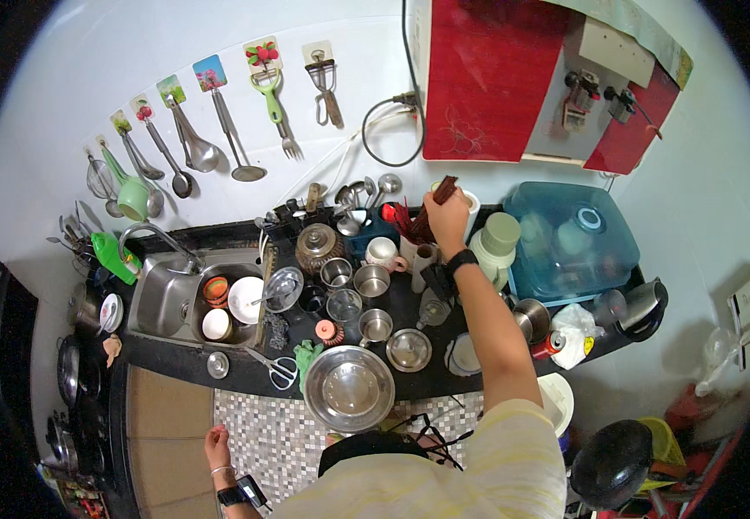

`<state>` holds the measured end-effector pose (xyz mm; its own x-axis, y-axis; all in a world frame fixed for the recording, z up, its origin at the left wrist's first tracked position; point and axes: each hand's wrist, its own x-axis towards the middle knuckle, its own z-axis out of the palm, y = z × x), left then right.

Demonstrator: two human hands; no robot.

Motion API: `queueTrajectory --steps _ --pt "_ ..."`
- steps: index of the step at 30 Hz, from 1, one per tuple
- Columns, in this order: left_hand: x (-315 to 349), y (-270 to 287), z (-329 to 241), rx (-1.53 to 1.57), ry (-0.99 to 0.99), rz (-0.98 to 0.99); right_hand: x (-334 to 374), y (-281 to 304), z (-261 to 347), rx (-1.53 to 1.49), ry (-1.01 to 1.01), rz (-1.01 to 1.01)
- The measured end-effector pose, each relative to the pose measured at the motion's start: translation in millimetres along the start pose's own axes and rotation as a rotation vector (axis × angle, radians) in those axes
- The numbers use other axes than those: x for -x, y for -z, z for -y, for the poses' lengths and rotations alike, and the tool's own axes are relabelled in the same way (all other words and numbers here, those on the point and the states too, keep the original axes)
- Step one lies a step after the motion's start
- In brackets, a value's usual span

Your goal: The person washes various dishes and utensils by hand. They rinse a bunch of chopsticks under a running faucet, place a cup and several bowls into the sink, and then use a sponge to scrub a bowl, a plate, and a larger container before rinsing them and setting them aside on the counter. Finally, they pick up a small metal bowl and a metal container to wash.

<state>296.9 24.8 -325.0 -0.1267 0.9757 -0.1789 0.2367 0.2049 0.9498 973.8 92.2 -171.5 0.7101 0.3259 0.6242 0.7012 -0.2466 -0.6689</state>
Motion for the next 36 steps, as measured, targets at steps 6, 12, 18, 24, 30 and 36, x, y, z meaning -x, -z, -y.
queueTrajectory --steps 6,12,18,24,30,36 --pt "20.7 -15.5 -18.8 -0.028 0.024 0.047 7.0 -36.7 -14.0 -0.004 -0.067 0.137" --pt "30.4 -17.1 -22.5 0.02 -0.002 0.123 4.8 -39.3 -31.1 0.044 -0.091 0.489" --pt "32.5 -0.3 -12.7 0.0 -0.004 0.154 12.9 -21.9 -37.4 -0.096 -0.11 0.477" --pt "30.6 -10.8 -19.5 -0.001 -0.015 0.215 30.5 -12.8 -29.7 -0.152 -0.124 0.52" --pt "33.1 9.9 -14.7 0.01 -0.053 0.191 32.1 -13.9 19.5 -0.291 -0.156 0.445" --pt "45.5 19.8 -4.7 -0.044 0.034 0.103 14.7 -50.5 20.1 -0.242 -0.111 0.484"
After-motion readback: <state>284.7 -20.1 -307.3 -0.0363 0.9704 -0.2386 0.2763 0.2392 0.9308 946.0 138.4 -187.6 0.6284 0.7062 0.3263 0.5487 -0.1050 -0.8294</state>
